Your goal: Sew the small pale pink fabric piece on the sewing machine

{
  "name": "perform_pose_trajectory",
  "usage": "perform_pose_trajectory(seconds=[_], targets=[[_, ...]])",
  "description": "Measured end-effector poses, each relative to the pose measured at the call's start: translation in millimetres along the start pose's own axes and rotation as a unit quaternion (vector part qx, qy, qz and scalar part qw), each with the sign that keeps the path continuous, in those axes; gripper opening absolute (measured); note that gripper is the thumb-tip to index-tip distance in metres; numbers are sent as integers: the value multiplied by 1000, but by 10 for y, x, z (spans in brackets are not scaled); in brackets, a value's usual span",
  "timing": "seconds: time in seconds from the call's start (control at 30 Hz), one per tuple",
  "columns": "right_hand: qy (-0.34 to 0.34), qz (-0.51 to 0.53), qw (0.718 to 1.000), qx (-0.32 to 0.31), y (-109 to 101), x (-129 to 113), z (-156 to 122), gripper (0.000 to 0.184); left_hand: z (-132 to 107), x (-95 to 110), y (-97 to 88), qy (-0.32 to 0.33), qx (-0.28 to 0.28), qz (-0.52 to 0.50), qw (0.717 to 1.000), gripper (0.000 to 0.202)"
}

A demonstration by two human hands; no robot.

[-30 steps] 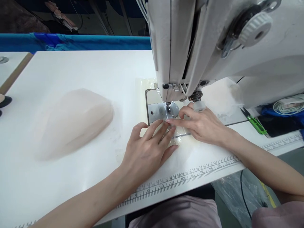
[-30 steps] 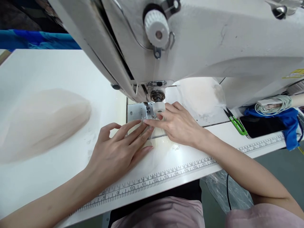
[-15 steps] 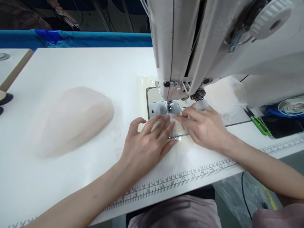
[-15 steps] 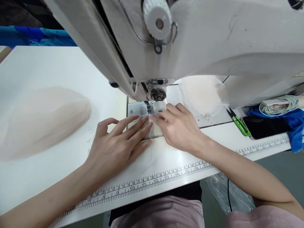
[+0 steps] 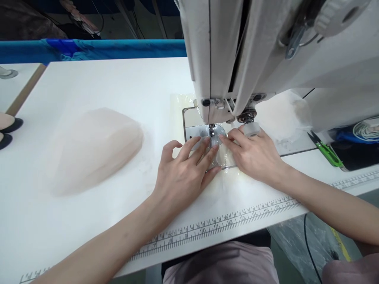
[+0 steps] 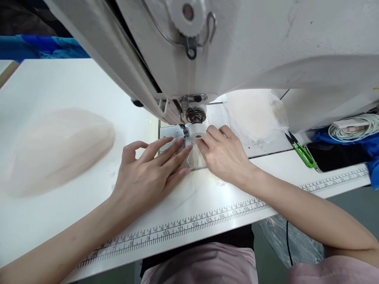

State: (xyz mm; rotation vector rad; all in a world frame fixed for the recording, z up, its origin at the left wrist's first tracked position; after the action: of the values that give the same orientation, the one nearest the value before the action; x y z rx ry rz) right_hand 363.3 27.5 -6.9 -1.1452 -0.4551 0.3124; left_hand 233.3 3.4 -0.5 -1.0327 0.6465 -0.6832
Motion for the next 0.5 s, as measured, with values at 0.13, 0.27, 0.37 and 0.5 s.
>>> perform_pose_trajectory(seconds=[0.13,0.27,0.37,0.5], targets=[[0,-3,1000,9,7,-2,11,37,14,1,-2,-1,3,0,1000,35],[7,-1,1000,-3,20,3,17,37,22,-4,1,-11,4,-9,1000,34],[6,-4,1000,3,17,2,10,36,20,0,1,-10,6,1,1000,34],[1,-7,1000,10,23,-1,-3,34,17,6,3,-7,8,17,1000,34]])
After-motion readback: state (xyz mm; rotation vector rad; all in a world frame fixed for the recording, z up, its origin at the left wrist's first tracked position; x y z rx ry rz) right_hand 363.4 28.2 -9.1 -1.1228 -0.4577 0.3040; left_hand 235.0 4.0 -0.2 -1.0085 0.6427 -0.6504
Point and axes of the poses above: each hand's wrist, its own z-axis towards the middle knuckle, its own y-axis out of the palm, x = y × z, the point moved 6 cm from there along z, towards the middle knuckle, and after that the axes turned 11 degrees about y, right-handed, at the moved point
